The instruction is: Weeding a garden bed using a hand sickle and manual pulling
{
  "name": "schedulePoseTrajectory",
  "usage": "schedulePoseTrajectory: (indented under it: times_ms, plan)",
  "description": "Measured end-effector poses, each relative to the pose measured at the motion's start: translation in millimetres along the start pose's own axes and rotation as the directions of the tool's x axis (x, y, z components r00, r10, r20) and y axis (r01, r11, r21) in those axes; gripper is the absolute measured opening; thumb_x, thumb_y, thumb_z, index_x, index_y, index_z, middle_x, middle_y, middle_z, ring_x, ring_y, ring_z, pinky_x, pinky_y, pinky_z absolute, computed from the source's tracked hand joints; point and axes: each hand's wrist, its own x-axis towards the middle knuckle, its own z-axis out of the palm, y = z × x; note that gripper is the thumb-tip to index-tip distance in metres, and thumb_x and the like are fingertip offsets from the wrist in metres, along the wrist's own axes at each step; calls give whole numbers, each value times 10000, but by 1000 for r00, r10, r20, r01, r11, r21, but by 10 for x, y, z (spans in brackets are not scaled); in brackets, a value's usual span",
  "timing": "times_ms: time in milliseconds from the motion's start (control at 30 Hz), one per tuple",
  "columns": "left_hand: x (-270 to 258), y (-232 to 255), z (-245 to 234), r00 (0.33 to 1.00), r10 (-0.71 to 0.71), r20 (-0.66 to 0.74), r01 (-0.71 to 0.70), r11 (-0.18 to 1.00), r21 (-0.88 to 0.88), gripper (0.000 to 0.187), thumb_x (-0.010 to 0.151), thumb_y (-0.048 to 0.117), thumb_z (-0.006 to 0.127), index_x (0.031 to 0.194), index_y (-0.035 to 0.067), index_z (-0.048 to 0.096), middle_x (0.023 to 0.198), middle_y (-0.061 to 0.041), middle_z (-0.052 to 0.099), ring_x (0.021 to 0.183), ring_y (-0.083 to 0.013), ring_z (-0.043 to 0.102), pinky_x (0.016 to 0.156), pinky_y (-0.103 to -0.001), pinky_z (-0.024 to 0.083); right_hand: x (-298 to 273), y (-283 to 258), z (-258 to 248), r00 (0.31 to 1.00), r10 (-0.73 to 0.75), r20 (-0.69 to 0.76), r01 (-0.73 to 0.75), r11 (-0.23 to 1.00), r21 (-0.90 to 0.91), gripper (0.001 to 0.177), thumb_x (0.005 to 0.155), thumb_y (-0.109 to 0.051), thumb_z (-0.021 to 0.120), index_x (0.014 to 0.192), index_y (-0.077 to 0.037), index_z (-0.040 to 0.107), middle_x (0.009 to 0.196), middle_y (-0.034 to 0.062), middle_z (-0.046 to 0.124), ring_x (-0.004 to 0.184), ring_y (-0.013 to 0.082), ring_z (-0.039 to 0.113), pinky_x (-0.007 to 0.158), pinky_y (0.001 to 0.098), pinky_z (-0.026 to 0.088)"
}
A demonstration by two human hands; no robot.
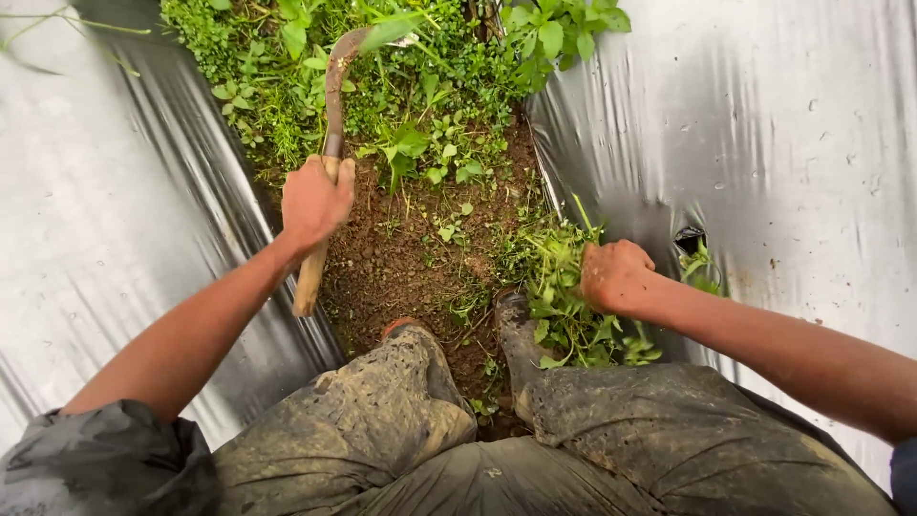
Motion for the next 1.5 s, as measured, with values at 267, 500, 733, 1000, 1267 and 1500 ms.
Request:
schedulePoseTrajectory:
  times_ms: [267, 500, 733, 1000, 1267, 1500]
  plan:
    - [23, -273, -49, 994, -82, -74, 85, 995, 49, 522, 1048, 456, 555, 990, -58, 625, 793, -328, 673, 821, -522, 730, 658, -588, 608, 78, 457, -2115, 931, -354, 89, 363, 925, -117, 342, 934, -391, 613, 989, -70, 716, 681, 60, 700, 585, 208, 698, 566, 417, 611]
    - [-99, -270, -271, 980, -184, -68, 189, 980, 61, 560, 1032, 488, 544, 1028, -66, 626, 866, -330, 692, 895, -539, 723, 717, -623, 594, 677, -703, -3038, 726, -675, -129, 648, 735, -200, 434, 951, -439, 676, 1250, -125, 671, 1100, 145, 709, 989, 277, 740, 746, 462, 662]
    - [-440, -126, -384, 967, -255, 22, 253, 966, 60, 488, 1083, 421, 447, 1098, -34, 621, 899, -281, 697, 905, -455, 750, 716, -554, 623, 1381, -1564, -2784, 362, -817, -449, 671, 563, -483, 438, 1070, -205, 491, 1494, -95, 500, 1502, 153, 506, 1410, 345, 477, 1122, 469, 428]
    - [-707, -475, -158, 954, -298, 38, 294, 952, 91, 578, 1044, 518, 453, 1070, -48, 568, 910, -313, 652, 951, -543, 711, 782, -611, 595, 2695, -1833, -1827, 165, -852, -497, 661, 470, -585, 281, 985, -260, 421, 1099, -157, 656, 1211, 52, 589, 1198, 314, 477, 894, 432, 434]
    - [-550, -380, -279, 966, -252, -52, 256, 962, 97, 570, 1052, 527, 476, 1060, -36, 563, 886, -286, 658, 916, -535, 718, 742, -612, 597, 1763, -1309, -3281, 390, -895, -215, 793, 445, -416, 375, 1016, -18, 369, 1166, -54, 711, 1308, 95, 686, 1001, 284, 747, 878, 389, 635]
    - [-523, -217, -330, 983, -183, 19, 183, 983, 11, 458, 1128, 433, 389, 1063, 11, 554, 744, -164, 616, 690, -346, 727, 594, -470, 631, 751, -519, -3815, 634, -743, -217, 773, 615, 154, 248, 1078, -128, 537, 1259, -92, 704, 1134, 152, 745, 840, 258, 769, 746, 359, 643]
